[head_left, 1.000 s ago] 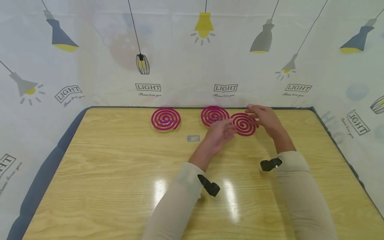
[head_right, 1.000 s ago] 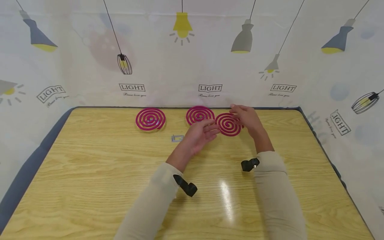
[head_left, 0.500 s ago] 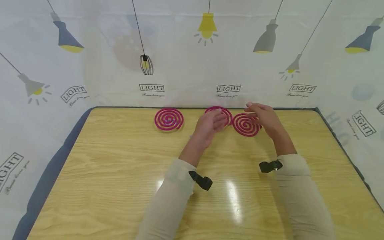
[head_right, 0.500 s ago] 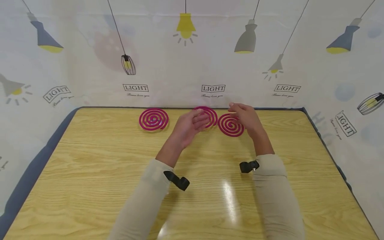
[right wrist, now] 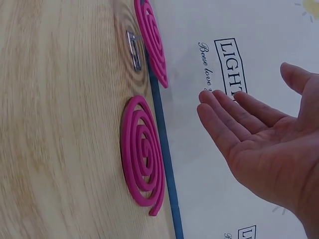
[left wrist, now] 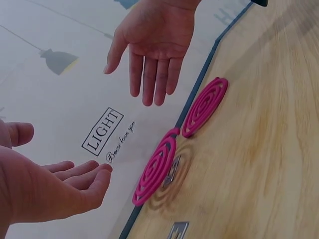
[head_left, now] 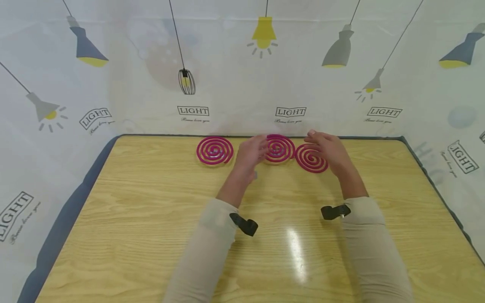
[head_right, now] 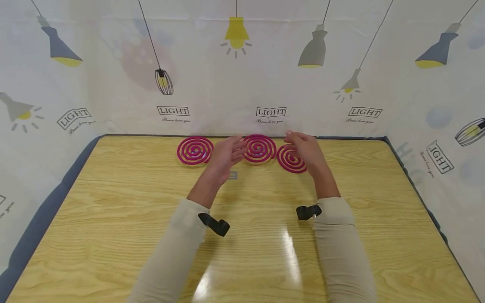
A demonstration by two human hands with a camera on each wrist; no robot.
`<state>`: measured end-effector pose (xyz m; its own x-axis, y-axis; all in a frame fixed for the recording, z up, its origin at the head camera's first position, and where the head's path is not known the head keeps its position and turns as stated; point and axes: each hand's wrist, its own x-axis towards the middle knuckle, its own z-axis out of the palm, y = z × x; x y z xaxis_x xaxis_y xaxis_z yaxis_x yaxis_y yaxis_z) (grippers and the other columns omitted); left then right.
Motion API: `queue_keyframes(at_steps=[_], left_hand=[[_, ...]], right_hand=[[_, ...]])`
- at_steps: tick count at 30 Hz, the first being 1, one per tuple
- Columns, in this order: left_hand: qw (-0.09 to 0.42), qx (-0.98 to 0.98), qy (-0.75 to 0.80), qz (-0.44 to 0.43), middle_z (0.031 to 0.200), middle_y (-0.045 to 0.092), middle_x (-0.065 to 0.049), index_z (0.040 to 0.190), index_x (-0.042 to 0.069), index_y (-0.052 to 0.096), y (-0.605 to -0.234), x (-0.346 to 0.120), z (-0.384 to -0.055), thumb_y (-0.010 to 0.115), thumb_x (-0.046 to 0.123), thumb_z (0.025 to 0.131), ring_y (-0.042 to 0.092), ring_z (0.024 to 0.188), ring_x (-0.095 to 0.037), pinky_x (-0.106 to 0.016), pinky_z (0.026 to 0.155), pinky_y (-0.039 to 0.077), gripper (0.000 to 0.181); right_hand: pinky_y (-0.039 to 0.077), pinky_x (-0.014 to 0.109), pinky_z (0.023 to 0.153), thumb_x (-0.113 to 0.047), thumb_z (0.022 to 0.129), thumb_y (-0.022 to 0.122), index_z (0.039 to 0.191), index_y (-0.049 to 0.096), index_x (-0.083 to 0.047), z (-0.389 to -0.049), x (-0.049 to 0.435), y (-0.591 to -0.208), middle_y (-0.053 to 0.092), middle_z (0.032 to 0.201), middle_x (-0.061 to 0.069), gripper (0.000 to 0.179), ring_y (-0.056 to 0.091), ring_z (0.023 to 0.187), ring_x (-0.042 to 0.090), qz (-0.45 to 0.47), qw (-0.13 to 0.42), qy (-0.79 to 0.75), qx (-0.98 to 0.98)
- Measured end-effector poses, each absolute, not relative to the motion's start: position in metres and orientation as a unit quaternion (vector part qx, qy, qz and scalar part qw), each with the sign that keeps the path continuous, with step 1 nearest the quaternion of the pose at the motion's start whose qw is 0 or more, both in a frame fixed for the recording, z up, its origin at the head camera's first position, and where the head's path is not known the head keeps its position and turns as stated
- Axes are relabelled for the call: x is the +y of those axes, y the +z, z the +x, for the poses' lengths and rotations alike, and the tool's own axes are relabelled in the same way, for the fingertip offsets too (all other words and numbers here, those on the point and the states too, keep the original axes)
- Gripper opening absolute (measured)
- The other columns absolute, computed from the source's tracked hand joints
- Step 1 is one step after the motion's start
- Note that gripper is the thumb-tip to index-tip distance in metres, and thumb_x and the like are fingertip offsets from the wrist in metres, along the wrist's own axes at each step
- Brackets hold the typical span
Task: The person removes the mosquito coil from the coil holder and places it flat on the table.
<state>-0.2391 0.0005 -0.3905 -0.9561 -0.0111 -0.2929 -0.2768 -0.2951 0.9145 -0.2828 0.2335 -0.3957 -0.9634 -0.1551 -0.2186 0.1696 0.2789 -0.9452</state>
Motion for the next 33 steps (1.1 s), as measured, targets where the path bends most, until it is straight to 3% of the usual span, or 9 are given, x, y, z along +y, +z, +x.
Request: queue_keyframes(at_steps=[5,23,25,27,29,31,33], left_hand=[[0.066,0.608,0.778,-0.141,0.137,0.055,-0.021,0.136,0.003,0.053,-0.397,-0.005,-0.241,0.056,0.029,0.098,0.053,0.126,-0.035,-0.045,0.107,0.042,0.047],[0.084,0.708,0.676,-0.189,0.142,0.052,-0.011,0.138,0.01,0.054,-0.417,-0.01,-0.254,0.053,0.052,0.094,0.045,0.132,-0.029,-0.046,0.112,0.035,0.061],[0.084,0.695,0.687,-0.194,0.129,0.058,-0.012,0.137,0.007,0.055,-0.419,-0.009,-0.256,0.052,0.05,0.096,0.051,0.123,-0.028,-0.046,0.109,0.038,0.059],[0.084,0.677,0.704,-0.196,0.103,0.061,-0.009,0.134,0.003,0.056,-0.421,-0.009,-0.257,0.052,0.047,0.097,0.056,0.102,-0.023,-0.045,0.105,0.042,0.057],[0.086,0.656,0.725,-0.193,0.081,0.049,-0.002,0.13,-0.002,0.056,-0.423,-0.008,-0.257,0.051,0.044,0.098,0.049,0.08,-0.018,-0.045,0.101,0.045,0.056],[0.086,0.645,0.735,-0.191,0.076,0.04,0.002,0.131,-0.003,0.054,-0.425,-0.007,-0.259,0.05,0.044,0.099,0.041,0.074,-0.015,-0.044,0.101,0.045,0.057],[0.086,0.64,0.739,-0.193,0.08,0.043,0.002,0.134,-0.002,0.052,-0.426,-0.006,-0.26,0.049,0.045,0.099,0.044,0.077,-0.015,-0.043,0.104,0.044,0.058]], right_hand=[[0.038,0.047,0.111,-0.054,0.099,0.045,0.149,0.034,0.0,-0.287,0.23,-0.4,0.045,0.145,0.022,0.074,0.047,0.131,0.036,0.012,0.138,-0.596,0.791],[0.036,0.045,0.113,-0.053,0.098,0.047,0.147,0.035,0.002,-0.295,0.22,-0.414,0.043,0.148,0.021,0.075,0.044,0.135,0.034,0.038,0.137,-0.635,0.759],[0.036,0.044,0.113,-0.053,0.098,0.047,0.147,0.035,0.002,-0.296,0.219,-0.416,0.042,0.148,0.02,0.075,0.043,0.135,0.034,0.044,0.137,-0.636,0.758],[0.036,0.044,0.113,-0.055,0.097,0.047,0.147,0.035,0.001,-0.298,0.218,-0.418,0.043,0.149,0.019,0.076,0.043,0.135,0.033,0.05,0.138,-0.634,0.759],[0.036,0.043,0.113,-0.055,0.097,0.047,0.148,0.035,0.001,-0.299,0.218,-0.418,0.043,0.149,0.018,0.076,0.044,0.135,0.031,0.054,0.138,-0.632,0.76],[0.036,0.042,0.113,-0.055,0.097,0.047,0.148,0.035,0.001,-0.301,0.217,-0.417,0.042,0.149,0.018,0.076,0.044,0.135,0.031,0.058,0.137,-0.632,0.76],[0.036,0.042,0.113,-0.054,0.098,0.047,0.147,0.035,0.002,-0.303,0.217,-0.416,0.042,0.149,0.018,0.075,0.044,0.135,0.031,0.062,0.136,-0.637,0.756]])
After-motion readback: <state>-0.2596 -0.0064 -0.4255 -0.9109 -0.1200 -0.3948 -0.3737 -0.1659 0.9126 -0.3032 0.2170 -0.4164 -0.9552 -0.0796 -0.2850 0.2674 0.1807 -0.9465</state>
